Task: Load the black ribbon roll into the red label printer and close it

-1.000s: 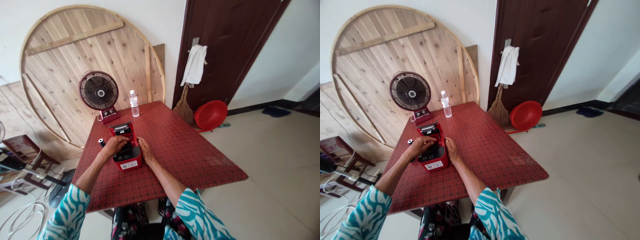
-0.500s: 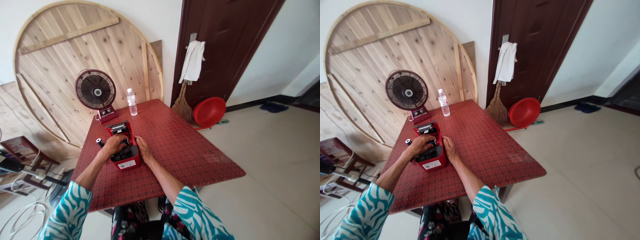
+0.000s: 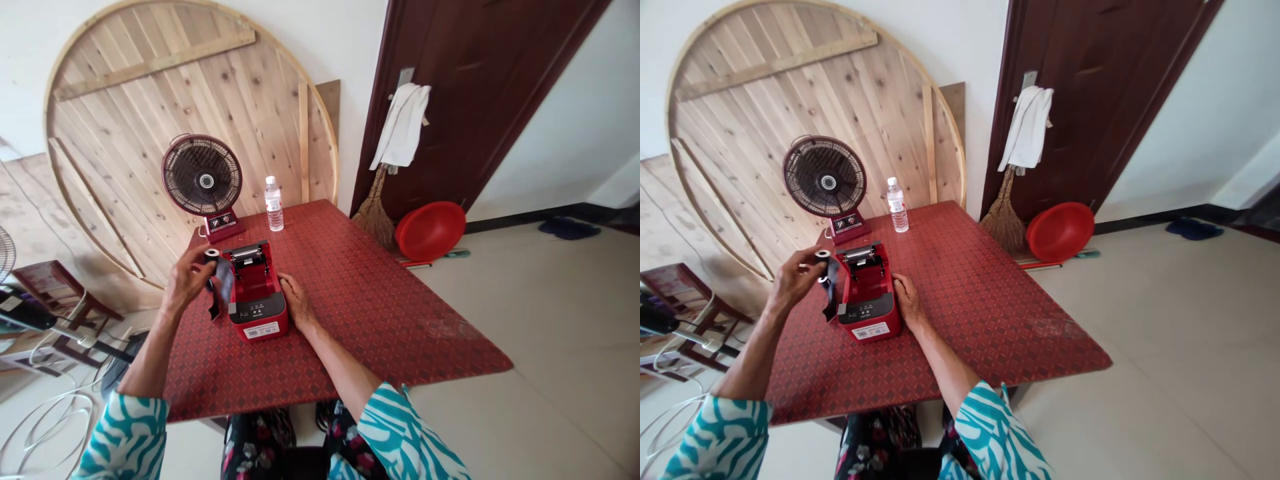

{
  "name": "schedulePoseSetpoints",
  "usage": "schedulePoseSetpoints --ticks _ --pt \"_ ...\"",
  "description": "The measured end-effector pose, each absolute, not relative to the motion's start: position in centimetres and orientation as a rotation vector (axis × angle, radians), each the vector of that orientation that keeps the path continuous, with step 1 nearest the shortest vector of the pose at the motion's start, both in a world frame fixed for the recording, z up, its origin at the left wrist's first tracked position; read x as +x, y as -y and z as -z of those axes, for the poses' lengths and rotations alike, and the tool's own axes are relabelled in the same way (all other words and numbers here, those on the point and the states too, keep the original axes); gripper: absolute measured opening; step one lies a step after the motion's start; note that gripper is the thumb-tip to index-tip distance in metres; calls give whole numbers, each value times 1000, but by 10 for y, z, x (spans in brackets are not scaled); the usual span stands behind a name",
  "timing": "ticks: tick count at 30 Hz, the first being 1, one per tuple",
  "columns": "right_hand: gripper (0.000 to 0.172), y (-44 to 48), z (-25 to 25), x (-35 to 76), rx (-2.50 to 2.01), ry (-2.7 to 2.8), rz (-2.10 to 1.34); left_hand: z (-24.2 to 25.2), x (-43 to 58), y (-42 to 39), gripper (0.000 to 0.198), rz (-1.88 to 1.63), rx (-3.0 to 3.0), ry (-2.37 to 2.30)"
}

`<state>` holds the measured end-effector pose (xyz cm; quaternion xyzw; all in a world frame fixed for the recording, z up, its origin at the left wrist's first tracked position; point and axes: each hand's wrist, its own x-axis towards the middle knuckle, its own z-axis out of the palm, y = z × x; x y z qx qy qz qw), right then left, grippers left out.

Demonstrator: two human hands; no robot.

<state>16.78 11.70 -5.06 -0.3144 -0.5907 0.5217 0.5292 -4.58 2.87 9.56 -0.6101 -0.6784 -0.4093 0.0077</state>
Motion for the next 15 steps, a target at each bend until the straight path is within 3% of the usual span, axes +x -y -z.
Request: schedulePoseSetpoints --ticks 6,15 --pt "38 -116 48 169 -765 1411 -1251 -70 -102 -55 35 1529 -1430 2401" --pt "36 -117 51 170 -781 1426 -1238 -37 -92 -93 34 670 -1570 2680"
